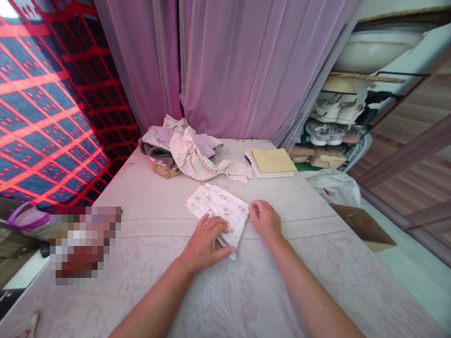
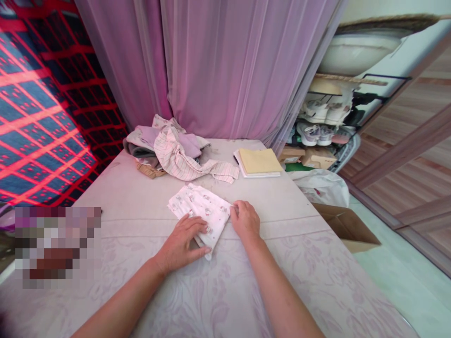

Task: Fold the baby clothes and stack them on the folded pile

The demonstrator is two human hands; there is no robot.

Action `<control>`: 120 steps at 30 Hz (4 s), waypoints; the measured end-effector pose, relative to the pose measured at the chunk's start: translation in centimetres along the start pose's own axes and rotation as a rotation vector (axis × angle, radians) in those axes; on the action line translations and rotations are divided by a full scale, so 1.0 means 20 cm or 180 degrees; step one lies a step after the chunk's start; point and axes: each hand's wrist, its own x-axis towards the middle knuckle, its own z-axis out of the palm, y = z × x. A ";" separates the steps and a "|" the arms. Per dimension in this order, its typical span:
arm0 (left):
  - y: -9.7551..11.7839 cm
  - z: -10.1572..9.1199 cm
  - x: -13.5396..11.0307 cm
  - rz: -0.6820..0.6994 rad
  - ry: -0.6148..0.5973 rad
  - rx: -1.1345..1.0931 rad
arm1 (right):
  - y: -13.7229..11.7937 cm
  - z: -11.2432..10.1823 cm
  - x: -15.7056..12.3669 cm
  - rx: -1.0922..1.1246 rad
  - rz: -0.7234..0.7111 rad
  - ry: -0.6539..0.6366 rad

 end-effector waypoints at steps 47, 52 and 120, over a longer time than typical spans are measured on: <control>-0.30 -0.16 -0.02 -0.1945 0.0661 0.0865 | -0.31 -0.10 -0.09 0.3735 0.2579 -0.1472; -0.31 -0.15 -0.02 -0.1919 0.0692 0.0799 | -0.32 -0.11 -0.06 0.3928 0.2102 -0.0844; -0.38 -0.13 -0.06 -0.1735 0.0724 0.0740 | 0.31 -0.44 1.25 0.3907 0.2290 0.1673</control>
